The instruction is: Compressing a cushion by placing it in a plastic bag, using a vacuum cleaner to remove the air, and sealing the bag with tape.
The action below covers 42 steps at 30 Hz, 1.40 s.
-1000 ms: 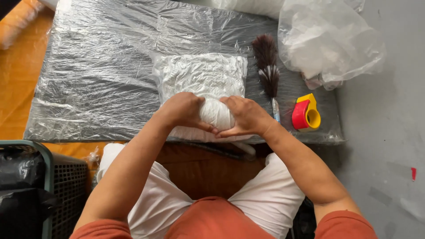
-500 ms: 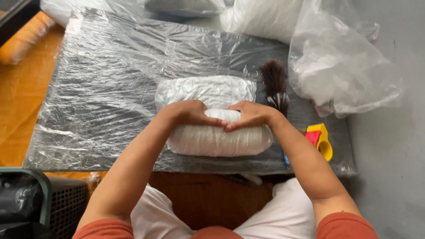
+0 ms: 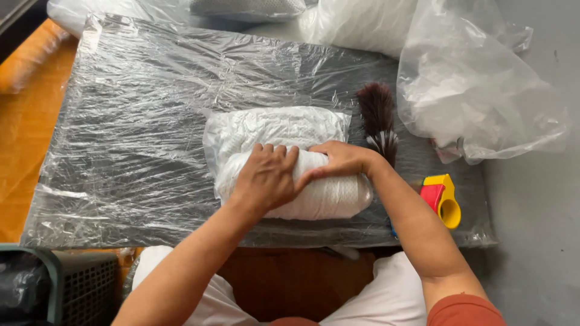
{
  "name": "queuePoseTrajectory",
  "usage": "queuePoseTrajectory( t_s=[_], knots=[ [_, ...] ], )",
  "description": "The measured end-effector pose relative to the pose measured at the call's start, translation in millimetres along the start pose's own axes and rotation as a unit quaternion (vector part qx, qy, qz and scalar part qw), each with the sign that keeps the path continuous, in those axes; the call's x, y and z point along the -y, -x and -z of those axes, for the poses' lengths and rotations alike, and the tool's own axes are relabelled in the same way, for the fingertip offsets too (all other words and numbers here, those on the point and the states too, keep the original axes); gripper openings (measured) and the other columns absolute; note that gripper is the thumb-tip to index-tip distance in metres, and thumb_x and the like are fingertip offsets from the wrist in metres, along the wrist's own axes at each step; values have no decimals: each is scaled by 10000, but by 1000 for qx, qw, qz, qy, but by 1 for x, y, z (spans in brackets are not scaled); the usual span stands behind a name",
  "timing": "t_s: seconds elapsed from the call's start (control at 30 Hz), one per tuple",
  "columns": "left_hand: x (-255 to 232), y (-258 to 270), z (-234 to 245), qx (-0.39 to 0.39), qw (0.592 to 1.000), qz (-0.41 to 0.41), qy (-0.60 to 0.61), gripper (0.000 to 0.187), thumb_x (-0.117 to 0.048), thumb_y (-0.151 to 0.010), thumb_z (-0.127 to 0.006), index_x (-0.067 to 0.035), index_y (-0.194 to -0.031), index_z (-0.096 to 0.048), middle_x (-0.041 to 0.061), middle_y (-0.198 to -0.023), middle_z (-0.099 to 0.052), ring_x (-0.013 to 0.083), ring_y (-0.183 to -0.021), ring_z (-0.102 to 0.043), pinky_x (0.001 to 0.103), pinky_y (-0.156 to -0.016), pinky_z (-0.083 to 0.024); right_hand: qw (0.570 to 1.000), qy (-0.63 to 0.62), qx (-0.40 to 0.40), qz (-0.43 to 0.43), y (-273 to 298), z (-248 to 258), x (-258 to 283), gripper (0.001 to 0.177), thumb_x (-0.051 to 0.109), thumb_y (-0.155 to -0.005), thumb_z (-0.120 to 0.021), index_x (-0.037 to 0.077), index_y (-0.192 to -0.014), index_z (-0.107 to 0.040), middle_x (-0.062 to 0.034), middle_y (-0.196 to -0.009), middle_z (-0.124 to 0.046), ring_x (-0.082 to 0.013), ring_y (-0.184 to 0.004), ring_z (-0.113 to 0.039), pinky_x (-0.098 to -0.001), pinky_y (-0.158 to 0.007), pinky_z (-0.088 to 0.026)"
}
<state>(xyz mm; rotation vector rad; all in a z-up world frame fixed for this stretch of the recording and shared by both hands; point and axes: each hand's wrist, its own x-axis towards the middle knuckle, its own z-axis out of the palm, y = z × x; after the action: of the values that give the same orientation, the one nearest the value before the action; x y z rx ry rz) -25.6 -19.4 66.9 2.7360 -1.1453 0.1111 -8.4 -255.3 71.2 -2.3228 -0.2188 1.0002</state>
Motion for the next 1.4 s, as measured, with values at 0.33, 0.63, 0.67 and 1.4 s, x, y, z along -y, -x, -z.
queuePoseTrajectory(
  t_s=[0.33, 0.63, 0.67, 1.4],
  knots=[
    [11, 3, 9, -43, 995, 32, 84, 589, -531, -1056, -292, -97, -963, -677, 192, -785, -703, 386, -732, -716, 458, -697, -501, 939, 179, -279, 87, 36, -19, 30, 516, 661, -904, -586, 232, -1175, -678, -119, -1189, -730, -335, -1157, -669, -444, -895, -558],
    [29, -25, 10, -2, 989, 71, 132, 611, -465, -1054, -263, -108, -879, -728, 185, -755, -732, 379, -834, -746, 462, -762, -543, 883, 265, -374, 100, 34, -48, 51, 591, 609, -1075, -290, 186, -1363, -585, -125, -1212, -657, -335, -1174, -635, -468, -974, -500],
    [32, -29, 7, 2, 989, 79, 126, 600, -457, -1051, -284, -112, -882, -744, 194, -762, -737, 373, -838, -749, 467, -764, -547, 871, 271, -397, 96, 26, -48, 49, 529, 566, -1093, -296, 205, -1321, -608, -90, -1145, -671, -312, -1116, -667, -455, -935, -522],
    [88, -119, 10, 231, 941, 179, 171, 728, -545, -1025, -128, -139, -1570, -390, 209, -1606, -361, 400, -1523, -268, 607, -1219, -137, 975, 93, -180, -93, -35, 65, 74, 650, 541, -983, -395, 146, -1483, -526, -164, -1590, -407, -372, -1492, -351, -520, -1243, -287]
  ],
)
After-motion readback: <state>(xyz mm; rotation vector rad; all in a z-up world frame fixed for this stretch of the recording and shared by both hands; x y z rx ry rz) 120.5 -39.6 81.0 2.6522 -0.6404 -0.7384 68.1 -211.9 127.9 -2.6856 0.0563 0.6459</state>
